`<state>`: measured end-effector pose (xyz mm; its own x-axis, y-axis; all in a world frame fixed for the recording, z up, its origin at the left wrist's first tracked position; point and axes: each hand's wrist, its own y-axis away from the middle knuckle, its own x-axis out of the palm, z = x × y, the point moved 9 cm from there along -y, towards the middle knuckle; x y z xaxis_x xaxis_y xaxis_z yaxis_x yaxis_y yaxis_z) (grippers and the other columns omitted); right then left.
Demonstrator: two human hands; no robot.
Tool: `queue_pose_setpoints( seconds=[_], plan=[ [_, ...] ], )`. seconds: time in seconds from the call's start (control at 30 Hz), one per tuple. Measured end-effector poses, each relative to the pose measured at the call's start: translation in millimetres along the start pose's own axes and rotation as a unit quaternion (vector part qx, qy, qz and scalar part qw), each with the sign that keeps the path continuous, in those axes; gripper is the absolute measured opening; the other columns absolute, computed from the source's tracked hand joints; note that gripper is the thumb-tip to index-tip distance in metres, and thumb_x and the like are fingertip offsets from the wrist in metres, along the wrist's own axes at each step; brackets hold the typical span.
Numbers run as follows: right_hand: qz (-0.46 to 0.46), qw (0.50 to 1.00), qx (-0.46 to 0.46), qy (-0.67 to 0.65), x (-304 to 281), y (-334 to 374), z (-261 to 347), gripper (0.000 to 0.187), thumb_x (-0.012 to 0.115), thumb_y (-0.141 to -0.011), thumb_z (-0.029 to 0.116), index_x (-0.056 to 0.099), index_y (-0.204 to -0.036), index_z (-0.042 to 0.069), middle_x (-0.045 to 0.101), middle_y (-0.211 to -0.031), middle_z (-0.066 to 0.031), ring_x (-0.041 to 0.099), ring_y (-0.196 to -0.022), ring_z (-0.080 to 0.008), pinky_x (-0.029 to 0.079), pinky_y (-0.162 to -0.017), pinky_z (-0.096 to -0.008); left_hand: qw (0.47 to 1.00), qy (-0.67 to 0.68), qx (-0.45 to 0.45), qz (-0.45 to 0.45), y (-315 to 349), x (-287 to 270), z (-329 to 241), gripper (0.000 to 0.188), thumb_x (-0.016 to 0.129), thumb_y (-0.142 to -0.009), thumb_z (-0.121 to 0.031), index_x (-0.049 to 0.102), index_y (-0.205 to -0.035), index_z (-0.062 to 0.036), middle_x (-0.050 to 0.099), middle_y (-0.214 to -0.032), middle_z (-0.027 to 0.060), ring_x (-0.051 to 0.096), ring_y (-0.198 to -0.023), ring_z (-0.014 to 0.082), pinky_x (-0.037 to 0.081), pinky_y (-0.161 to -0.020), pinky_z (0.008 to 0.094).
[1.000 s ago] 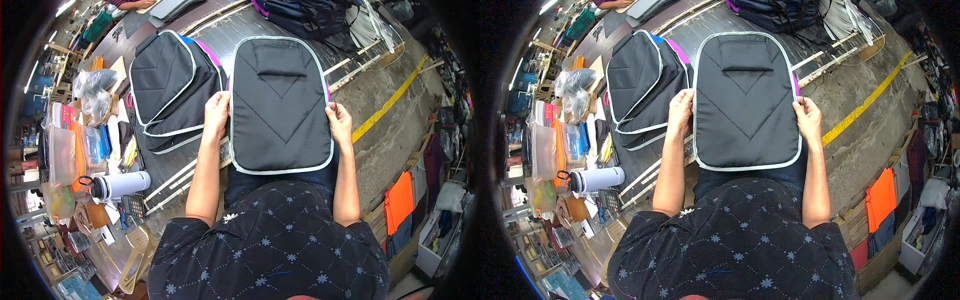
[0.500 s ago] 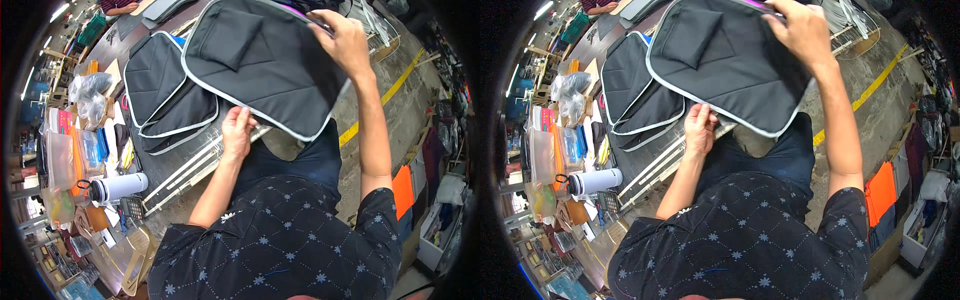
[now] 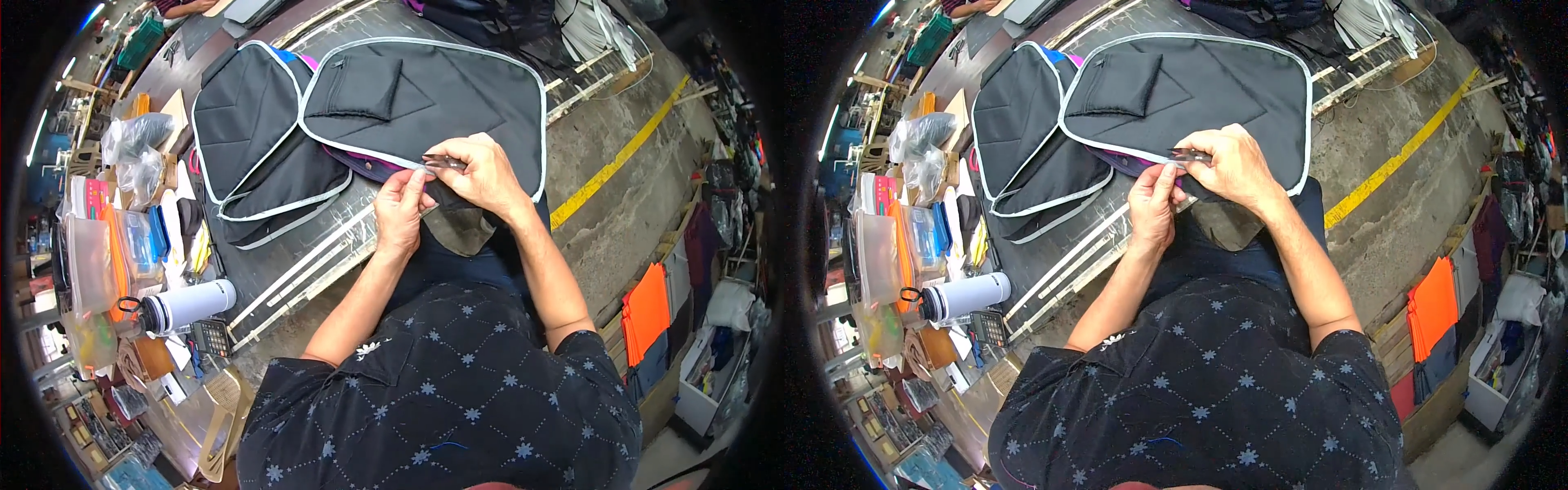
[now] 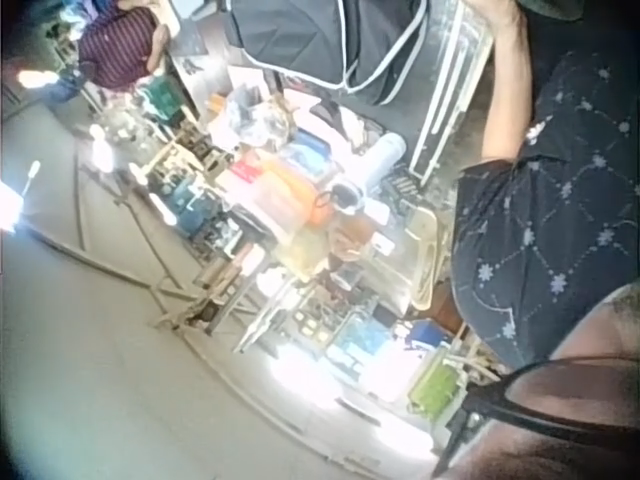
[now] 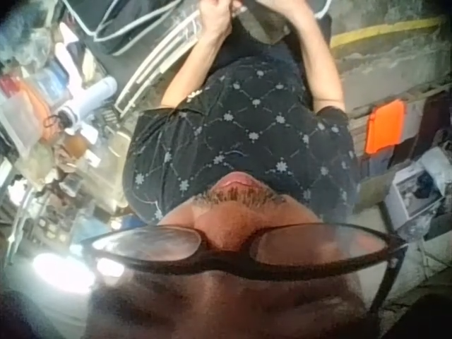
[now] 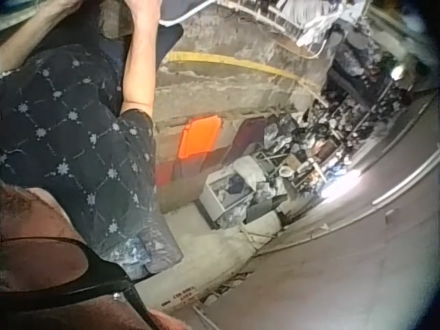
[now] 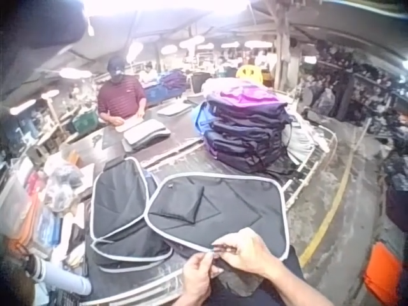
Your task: Trimming excess threads from manufactured backpacks using scissors.
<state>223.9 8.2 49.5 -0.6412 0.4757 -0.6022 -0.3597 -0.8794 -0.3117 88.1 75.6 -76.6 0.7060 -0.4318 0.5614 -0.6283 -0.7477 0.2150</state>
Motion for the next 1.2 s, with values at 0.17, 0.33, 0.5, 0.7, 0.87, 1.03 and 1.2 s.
queue_pose_setpoints(
  seconds=[0.17, 0.33, 0.5, 0.7, 0.87, 1.03, 1.2],
  plan=[
    [0.021, 0.987, -0.092, 0.127, 5, -6, 21, 0.019, 0.078, -0.087, 0.014, 0.078, -0.105, 0.008, 0.076, -0.085, -0.0076, 0.068, -0.078, -0.0297, 0.048, -0.082, -0.0393, 1.0, -0.011, 0.01, 0.01, -1, 1, 1, 0.02, 0.074, -0.109, -0.018, 0.075, -0.119, -0.0018, 0.077, -0.096, 0.0019, 0.065, -0.068, 0.0059, 0.051, -0.061, 0.0197],
    [0.002, 1.0, -0.013, 0.01, 10, -2, 13, 0.02, 0.073, -0.093, 0.013, 0.071, -0.111, 0.003, 0.078, -0.095, -0.0143, 0.074, -0.084, -0.0323, 0.055, -0.08, -0.0401, 0.999, -0.042, -0.003, 0.012, -3, -1, 6, 0.022, 0.074, -0.109, -0.022, 0.073, -0.116, -0.0013, 0.077, -0.094, 0.0048, 0.064, -0.067, 0.0057, 0.051, -0.062, 0.0209],
    [-0.071, 0.968, 0.124, -0.205, -5, 18, -28, 0.026, 0.066, -0.112, 0.023, 0.068, -0.117, -0.003, 0.071, -0.096, -0.0049, 0.061, -0.091, -0.0097, 0.054, -0.079, -0.0314, 0.999, -0.037, 0.007, -0.002, 0, 5, 0, 0.019, 0.073, -0.11, -0.021, 0.075, -0.113, -0.0025, 0.08, -0.096, 0.0072, 0.061, -0.062, 0.0053, 0.048, -0.059, 0.0203],
    [-0.056, 0.977, 0.158, -0.131, -10, 37, -21, 0.018, 0.068, -0.11, 0.017, 0.069, -0.105, 0.0, 0.061, -0.086, 0.005, 0.052, -0.081, -0.0038, 0.044, -0.071, -0.0248, 0.976, -0.203, 0.082, -0.002, 6, -15, -40, 0.015, 0.071, -0.109, -0.016, 0.078, -0.107, -0.0028, 0.075, -0.084, 0.0019, 0.056, -0.06, 0.0037, 0.044, -0.056, 0.0204],
    [-0.103, 0.991, -0.066, 0.052, -4, 17, 37, 0.035, 0.091, -0.086, 0.027, 0.079, -0.113, 0.008, 0.077, -0.088, -0.0041, 0.068, -0.077, -0.0249, 0.049, -0.082, -0.0382, 0.798, -0.448, 0.394, -0.083, 15, -26, -139, 0.014, 0.069, -0.102, 0.002, 0.075, -0.114, -0.0017, 0.075, -0.103, 0.0025, 0.065, -0.083, 0.0073, 0.052, -0.073, 0.0246],
    [-0.055, 0.992, -0.064, 0.097, 30, -20, 35, 0.03, 0.087, -0.091, 0.028, 0.08, -0.115, 0.011, 0.08, -0.098, -0.0091, 0.072, -0.082, -0.0233, 0.051, -0.083, -0.0356, 0.736, -0.477, 0.477, -0.053, 1, -18, -163, 0.021, 0.069, -0.093, 0.006, 0.076, -0.111, -0.0031, 0.077, -0.101, 0.0111, 0.071, -0.085, 0.0264, 0.057, -0.08, 0.0369],
    [0.068, 0.973, 0.171, -0.141, 66, -31, -32, 0.021, 0.07, -0.105, 0.022, 0.078, -0.109, 0.002, 0.078, -0.092, -0.0036, 0.067, -0.085, -0.0082, 0.055, -0.081, -0.0307, 0.732, -0.528, 0.427, -0.047, -1, -3, -159, 0.022, 0.075, -0.092, 0.004, 0.078, -0.113, -0.0039, 0.077, -0.101, 0.011, 0.074, -0.093, 0.0259, 0.059, -0.085, 0.0354]
  ],
)
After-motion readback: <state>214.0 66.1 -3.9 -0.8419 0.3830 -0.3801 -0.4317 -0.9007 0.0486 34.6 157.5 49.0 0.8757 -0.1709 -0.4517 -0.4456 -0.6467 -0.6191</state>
